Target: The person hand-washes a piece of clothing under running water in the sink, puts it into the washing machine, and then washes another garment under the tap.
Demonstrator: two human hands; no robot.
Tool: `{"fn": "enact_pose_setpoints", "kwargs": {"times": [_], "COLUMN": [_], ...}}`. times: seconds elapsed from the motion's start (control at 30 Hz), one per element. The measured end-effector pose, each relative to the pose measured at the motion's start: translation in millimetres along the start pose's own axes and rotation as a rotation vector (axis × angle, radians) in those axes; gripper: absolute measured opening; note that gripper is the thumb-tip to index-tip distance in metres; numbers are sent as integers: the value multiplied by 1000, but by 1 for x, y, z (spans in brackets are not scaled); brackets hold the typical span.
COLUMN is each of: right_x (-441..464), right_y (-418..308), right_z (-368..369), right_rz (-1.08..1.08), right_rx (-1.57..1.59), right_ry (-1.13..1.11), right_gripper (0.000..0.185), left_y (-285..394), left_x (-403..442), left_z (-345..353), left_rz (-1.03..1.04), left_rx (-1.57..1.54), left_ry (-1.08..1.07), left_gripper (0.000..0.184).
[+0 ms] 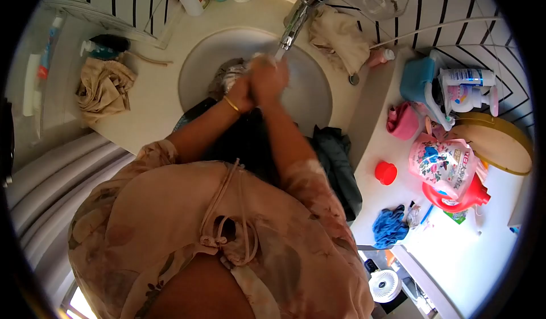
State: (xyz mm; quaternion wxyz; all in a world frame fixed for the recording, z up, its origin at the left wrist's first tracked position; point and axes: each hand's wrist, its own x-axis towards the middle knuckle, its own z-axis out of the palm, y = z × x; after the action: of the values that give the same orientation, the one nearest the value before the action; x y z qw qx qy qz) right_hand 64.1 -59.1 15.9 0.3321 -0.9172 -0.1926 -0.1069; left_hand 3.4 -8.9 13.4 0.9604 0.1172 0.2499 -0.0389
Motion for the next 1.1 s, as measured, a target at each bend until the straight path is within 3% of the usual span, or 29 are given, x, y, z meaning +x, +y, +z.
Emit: {"fn": "enact_pose_setpoints", "kwargs": {"times": [0.07,0.17,0.2,0.27,0.37,0.43,0.47,0.57,0.6,0.67,0.7,0.77,0.83,0.9,1.0,1.1], "right_x": [51,37,13,-27,-26,19,36,30,29,-13,-37,-42,-19,42,21,-32], "right_y": [17,-4,1,-31,-39,-3,5,43,-1,-11,-26,-56,-4,26,15,-4], "right_z": [-14,-37,-16,-32,-29,-16,-25,-7,-49,-38,-39,-46,-6,-30,-43,-19], "right_rz": [621,441,375,-171,-125,251,483,414,474,166,-102,-79,52,725,558,60], "right_rx": [264,227,104,413,32,34,99,162,375,404,325,191,-94,362,461,311], "right_ry": [-382,-308,-168,-68,-106,-175,-256,-117,-343,-332,-226,-176,15,-316,-337,-277], "right_gripper": [27,27,24,23,24,24,24,23,25,25,24,24,24,27,31,31], "left_y": [5,14,18,12,4,3,2,12,16,27,33,11,14,13,24,35], "left_x": [-1,-1,3,8,11,10,-1,-2,0,-4,-6,49,12,-11,-9,13], "left_z": [2,8,6,3,-8,-10,3,14,17,16,13,-64,-10,23,27,-22], "left_rz": [-17,25,36,15,-19,-43,-10,-30,16,30,37,432,-62,24,60,10], "left_rx": [-54,-63,-97,-104,-90,-66,-14,-70,-136,-131,-126,550,-53,21,-151,-113], "left_ry": [85,95,90,85,85,83,-44,-14,31,71,93,-286,-33,28,-48,-405], "left_gripper": [28,28,28,28,27,26,25,25,26,29,30,34,36,34,31,33]}}
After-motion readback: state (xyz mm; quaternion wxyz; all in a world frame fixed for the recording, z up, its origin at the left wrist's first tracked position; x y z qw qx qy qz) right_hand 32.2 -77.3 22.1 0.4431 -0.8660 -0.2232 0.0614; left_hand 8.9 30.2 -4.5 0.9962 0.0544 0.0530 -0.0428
